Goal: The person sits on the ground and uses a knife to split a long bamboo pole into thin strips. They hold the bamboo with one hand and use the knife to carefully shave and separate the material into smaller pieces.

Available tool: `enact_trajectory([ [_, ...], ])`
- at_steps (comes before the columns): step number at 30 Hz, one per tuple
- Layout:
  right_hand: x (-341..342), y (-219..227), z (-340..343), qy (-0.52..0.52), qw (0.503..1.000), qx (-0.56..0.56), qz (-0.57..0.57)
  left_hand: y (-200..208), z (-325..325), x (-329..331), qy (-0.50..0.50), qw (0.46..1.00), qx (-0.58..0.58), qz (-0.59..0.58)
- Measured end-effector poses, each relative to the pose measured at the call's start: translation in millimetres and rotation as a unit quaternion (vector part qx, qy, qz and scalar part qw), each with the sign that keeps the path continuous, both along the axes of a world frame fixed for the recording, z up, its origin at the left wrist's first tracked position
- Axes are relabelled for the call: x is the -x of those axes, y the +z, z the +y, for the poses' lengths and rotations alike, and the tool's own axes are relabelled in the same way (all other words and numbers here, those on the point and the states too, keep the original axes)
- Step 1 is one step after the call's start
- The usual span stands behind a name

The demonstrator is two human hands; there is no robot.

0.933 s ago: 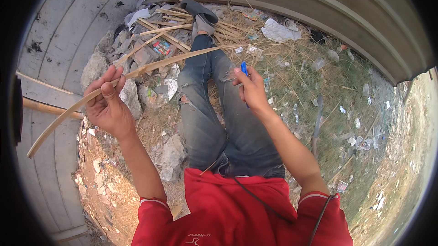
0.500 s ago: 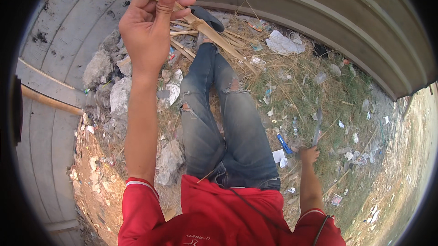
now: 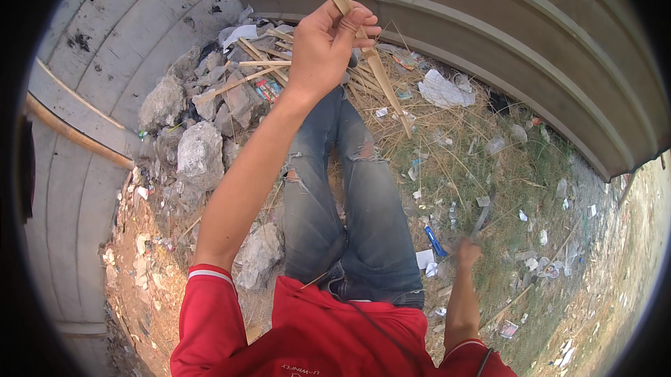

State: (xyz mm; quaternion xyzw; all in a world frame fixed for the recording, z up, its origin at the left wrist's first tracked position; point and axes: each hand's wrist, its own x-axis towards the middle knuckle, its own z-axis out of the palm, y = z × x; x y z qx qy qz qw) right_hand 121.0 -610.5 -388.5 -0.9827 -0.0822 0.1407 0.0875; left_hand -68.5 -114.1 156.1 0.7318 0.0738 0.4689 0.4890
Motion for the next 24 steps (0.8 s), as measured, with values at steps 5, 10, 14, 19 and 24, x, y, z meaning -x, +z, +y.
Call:
enact_trajectory([
  [5, 33, 143, 110, -0.136, 0.860, -0.466, 0.156, 23, 33, 16, 0.216, 0.950, -0.215, 0.071],
  [10, 84, 378, 209, 0.021, 0.764, -0.636, 0.109, 61, 27, -1, 0.195, 0.964, -0.178, -0.020],
  [14, 108, 488, 240, 0.137, 0.715, -0.681, 0.080, 65, 39, -2, 0.222, 0.945, -0.231, 0.061],
  [19, 143, 544, 243, 0.171, 0.624, -0.762, 0.025, 76, 31, 1, 0.232, 0.937, -0.248, 0.081],
  [24, 143, 498, 235, 0.231, 0.753, -0.606, 0.115, 66, 40, -4, 0.243, 0.924, -0.254, 0.152],
])
